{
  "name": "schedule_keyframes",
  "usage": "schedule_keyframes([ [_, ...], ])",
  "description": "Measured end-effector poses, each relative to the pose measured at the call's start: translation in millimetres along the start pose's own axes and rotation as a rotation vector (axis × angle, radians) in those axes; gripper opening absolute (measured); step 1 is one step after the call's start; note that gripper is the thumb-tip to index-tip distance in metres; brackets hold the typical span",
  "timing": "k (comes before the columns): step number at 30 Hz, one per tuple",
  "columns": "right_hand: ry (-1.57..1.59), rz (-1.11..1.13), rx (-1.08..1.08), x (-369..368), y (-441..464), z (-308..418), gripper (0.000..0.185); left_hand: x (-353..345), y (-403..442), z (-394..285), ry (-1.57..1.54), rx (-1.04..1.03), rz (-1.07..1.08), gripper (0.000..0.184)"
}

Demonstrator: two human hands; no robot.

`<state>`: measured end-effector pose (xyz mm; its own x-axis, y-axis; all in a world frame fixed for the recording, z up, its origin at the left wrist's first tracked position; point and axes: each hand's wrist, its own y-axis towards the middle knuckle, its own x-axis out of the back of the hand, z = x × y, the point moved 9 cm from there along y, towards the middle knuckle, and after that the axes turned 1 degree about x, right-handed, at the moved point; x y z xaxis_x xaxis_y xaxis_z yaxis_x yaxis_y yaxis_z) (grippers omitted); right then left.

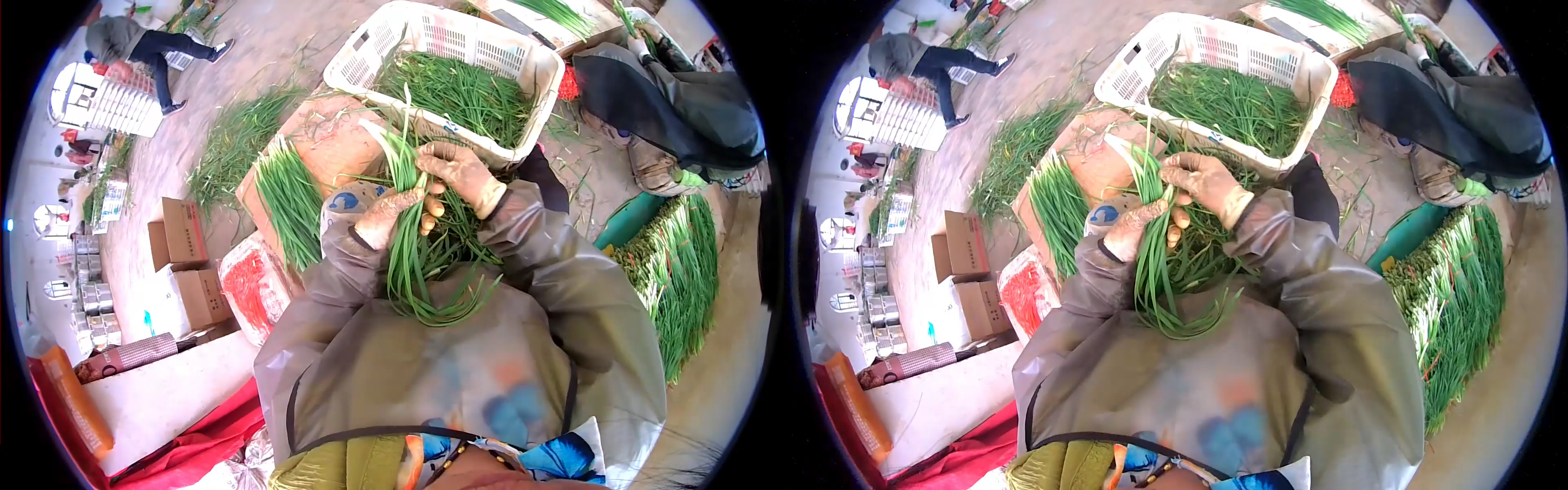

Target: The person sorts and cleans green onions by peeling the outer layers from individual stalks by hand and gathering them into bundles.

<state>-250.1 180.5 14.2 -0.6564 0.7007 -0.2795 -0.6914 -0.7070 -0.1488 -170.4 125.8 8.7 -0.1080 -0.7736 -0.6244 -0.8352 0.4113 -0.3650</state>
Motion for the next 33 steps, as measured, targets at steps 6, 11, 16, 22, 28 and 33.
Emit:
schedule_keyframes([
  [6,-0.302,-0.131,0.100,0.3,-1.9,8.5,0.013,20.2,-25.8,-3.7,0.038,-0.089,-0.173,0.043],
  [11,-0.109,-0.170,0.332,1.4,5.8,17.9,0.014,33.6,-32.9,2.1,-0.052,-0.185,-0.100,0.026],
  [16,0.230,-0.117,0.114,9.8,-1.8,36.3,0.014,18.8,-56.7,-9.6,0.268,-0.220,-0.082,0.036],
  [22,0.234,-0.328,0.219,66.5,-14.8,68.9,0.015,8.5,-64.3,-3.8,0.035,-0.309,0.139,0.036],
  [28,0.114,-0.452,0.372,32.9,8.0,49.8,0.014,1.7,-27.9,5.1,-0.124,-0.357,0.073,0.017],
  [33,0.177,-0.406,0.298,7.0,19.1,51.3,0.016,-9.8,-27.1,10.1,-0.005,-0.403,-0.007,0.023],
])
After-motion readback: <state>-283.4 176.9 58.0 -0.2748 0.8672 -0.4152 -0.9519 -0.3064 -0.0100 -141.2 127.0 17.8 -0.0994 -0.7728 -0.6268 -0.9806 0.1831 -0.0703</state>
